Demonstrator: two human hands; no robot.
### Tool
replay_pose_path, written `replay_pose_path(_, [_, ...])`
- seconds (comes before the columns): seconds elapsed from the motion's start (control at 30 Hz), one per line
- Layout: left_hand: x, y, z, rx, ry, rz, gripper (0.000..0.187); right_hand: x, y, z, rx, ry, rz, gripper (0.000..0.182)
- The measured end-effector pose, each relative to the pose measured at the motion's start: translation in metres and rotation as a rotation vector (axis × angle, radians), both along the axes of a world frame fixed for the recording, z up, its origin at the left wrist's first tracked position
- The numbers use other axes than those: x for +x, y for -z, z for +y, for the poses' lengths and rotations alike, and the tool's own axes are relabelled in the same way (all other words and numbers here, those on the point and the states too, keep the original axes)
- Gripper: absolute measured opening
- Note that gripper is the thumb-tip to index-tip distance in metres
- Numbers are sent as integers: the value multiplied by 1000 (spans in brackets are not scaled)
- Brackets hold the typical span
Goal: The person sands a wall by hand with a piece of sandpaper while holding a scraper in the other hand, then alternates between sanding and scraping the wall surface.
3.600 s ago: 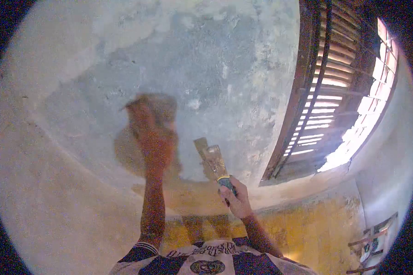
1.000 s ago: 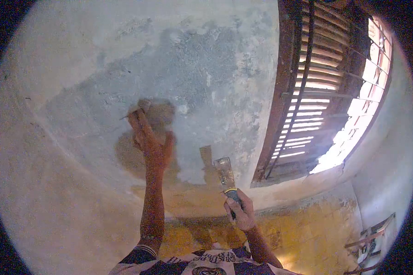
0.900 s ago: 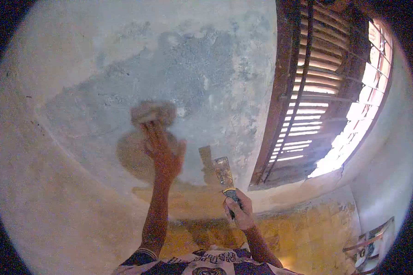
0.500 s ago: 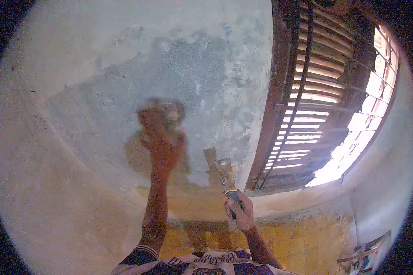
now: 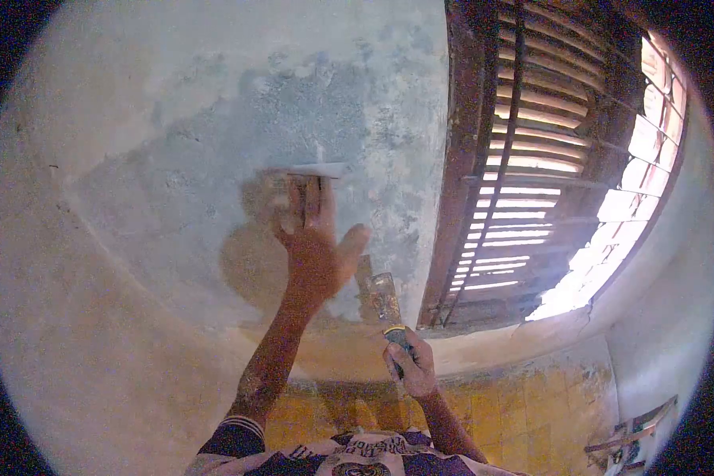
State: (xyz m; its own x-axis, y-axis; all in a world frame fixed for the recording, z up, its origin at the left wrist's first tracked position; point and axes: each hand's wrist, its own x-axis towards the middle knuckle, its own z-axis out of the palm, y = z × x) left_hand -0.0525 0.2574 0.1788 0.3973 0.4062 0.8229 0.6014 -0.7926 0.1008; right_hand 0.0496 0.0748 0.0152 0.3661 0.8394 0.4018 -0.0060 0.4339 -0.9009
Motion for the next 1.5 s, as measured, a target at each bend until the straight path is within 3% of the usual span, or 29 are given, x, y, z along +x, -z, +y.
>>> replay_pose_path(0.1, [4,0,43,198,-14,-259,90,3,1,-2,1,13,-8,26])
replay_pose_path(0.13, [-7,-15,62,-75,52,-330,89,6,2,-1,14,13,-3,26])
replay_pose_path(0.17, [-13,-31,72,-147,45,-413,88,7,3,-3,26,16,1,26])
replay_pose_path(0.2, [-20,-47,81,-215,41,-499,88,10,4,-4,22,27,17,26])
replay_pose_path(0.23, [-22,-60,81,-76,-37,-601,87,11,6,-6,20,39,33,27])
replay_pose_path(0.3, [-10,-59,76,42,-125,-547,85,12,6,-9,4,81,54,32])
replay_pose_path(0.37, [28,-29,63,8,-139,-246,83,16,6,-6,-17,142,58,44])
replay_pose_path(0.47, [50,-17,21,303,-46,-129,81,21,10,1,12,158,41,44])
replay_pose_path(0.67, [36,-67,55,241,-123,-576,81,34,-1,-7,0,129,36,42])
replay_pose_path(0.77, [57,-47,27,307,-21,-391,79,41,1,-7,49,128,32,39])
replay_pose_path(0.87, [81,-11,-9,295,29,-1,80,47,3,-5,33,151,34,38])
replay_pose_path(0.97, [79,-30,9,406,-43,-108,75,60,-1,-11,52,68,28,36])
replay_pose_path(1.07, [68,-78,17,338,-145,-420,69,65,-8,-20,38,66,38,35])
replay_pose_path(1.17, [81,-58,-12,343,-9,-194,68,67,-15,-36,34,47,58,35])
replay_pose_path(1.27, [71,-56,-70,339,-13,75,69,60,-36,-65,-25,12,85,36])
replay_pose_path(1.37, [42,-93,-72,66,-238,133,70,62,-49,-86,3,-24,58,38])
replay_pose_path(1.4, [23,-96,-52,149,-403,107,72,62,-54,-94,-3,-26,62,38])
replay_pose_path(1.43, [18,-96,-45,191,-429,16,73,63,-55,-96,-5,-23,66,39])
replay_pose_path(1.5, [17,-94,-41,228,-336,-234,75,68,-55,-97,3,-27,68,39])
